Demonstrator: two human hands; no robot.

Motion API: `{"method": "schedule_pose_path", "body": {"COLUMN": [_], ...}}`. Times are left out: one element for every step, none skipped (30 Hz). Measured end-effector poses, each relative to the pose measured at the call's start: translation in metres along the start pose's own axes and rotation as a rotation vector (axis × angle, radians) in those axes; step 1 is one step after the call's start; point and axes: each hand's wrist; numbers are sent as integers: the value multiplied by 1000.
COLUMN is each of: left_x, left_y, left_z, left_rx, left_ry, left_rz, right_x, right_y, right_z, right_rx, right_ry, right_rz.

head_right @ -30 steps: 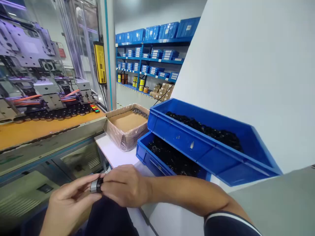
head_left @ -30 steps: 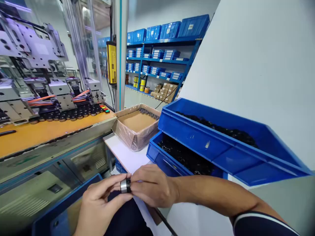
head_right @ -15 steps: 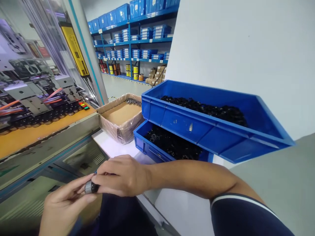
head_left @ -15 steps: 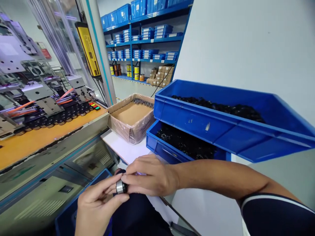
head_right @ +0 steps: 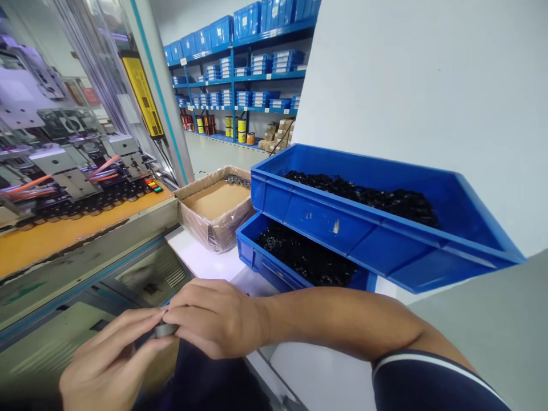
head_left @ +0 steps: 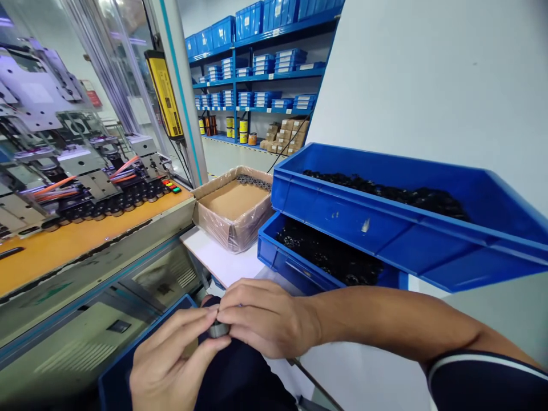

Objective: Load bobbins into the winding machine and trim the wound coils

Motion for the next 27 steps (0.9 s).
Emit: {"method": "schedule_pose_path", "body": {"left_x": [2,4,8,13,17,21,25,28,31,32,32,30,29,26,24,22,20,20,19,18,17,13,6,-4,-18,-36,-55], "left_y": [-1,-2,-4,-5,-7,-8,-9,-11,-12,-13,-14,-15,-16,-16,-16,-16,-14,-13,-12,-11,-13,-16,-22,-30,-39,-50,-60], "left_z": [2,5,7,10,11,13,13,13,13,13,12,12,12,13,13,14,15,16,16,15,12,7,-1,-12,-27,-44,-63], "left_rx": [-45,-112,-192,-277,-355,-423,-481,-526,-566,-602,-630,-643,-635,-612,-582,-549,-523,-510,-507,-504,-488,-454,-406,-351,-288,-254,-250], "left_ry": [22,40,60,78,94,101,103,93,68,37,5,-23,-39,-49,-52,-51,-52,-56,-62,-74,-84,-89,-80,-57,-23,25,66], "left_rz": [33,91,176,283,404,529,653,772,879,968,1026,1041,1009,936,838,738,649,578,522,471,405,291,139,-31,-236,-367,-438], "right_x": [-1,-2,-3,-5,-6,-7,-8,-9,-9,-9,-8,-8,-7,-6,-5,-4,-3,-2,-2,-3,-4,-5,-7,-9,-10,-11,-12], "right_y": [-1,-1,-1,-2,-2,-2,-2,-2,-2,-2,-2,-2,-2,-2,-2,-3,-4,-5,-5,-4,-2,1,6,11,17,23,26], "right_z": [-1,-2,-3,-5,-6,-6,-7,-7,-6,-5,-4,-3,-2,-1,0,0,1,1,2,3,4,5,5,4,1,-5,-13], "right_rx": [14,29,40,38,26,5,-14,-30,-38,-39,-38,-39,-36,-32,-20,-9,-1,10,24,34,44,54,62,66,62,52,40], "right_ry": [-7,-19,-35,-50,-66,-76,-78,-73,-61,-52,-44,-36,-38,-42,-51,-60,-71,-88,-108,-133,-169,-209,-245,-272,-282,-284,-281], "right_rz": [0,7,21,36,51,63,71,72,62,48,32,17,4,-7,-14,-20,-25,-26,-20,-4,23,59,103,152,205,254,294]}}
Point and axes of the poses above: each hand's wrist, its own z-axis away from the middle knuckle, its own x-axis out of the palm, y = z × x, and after that the axes turned 7 degrees about z, right-handed
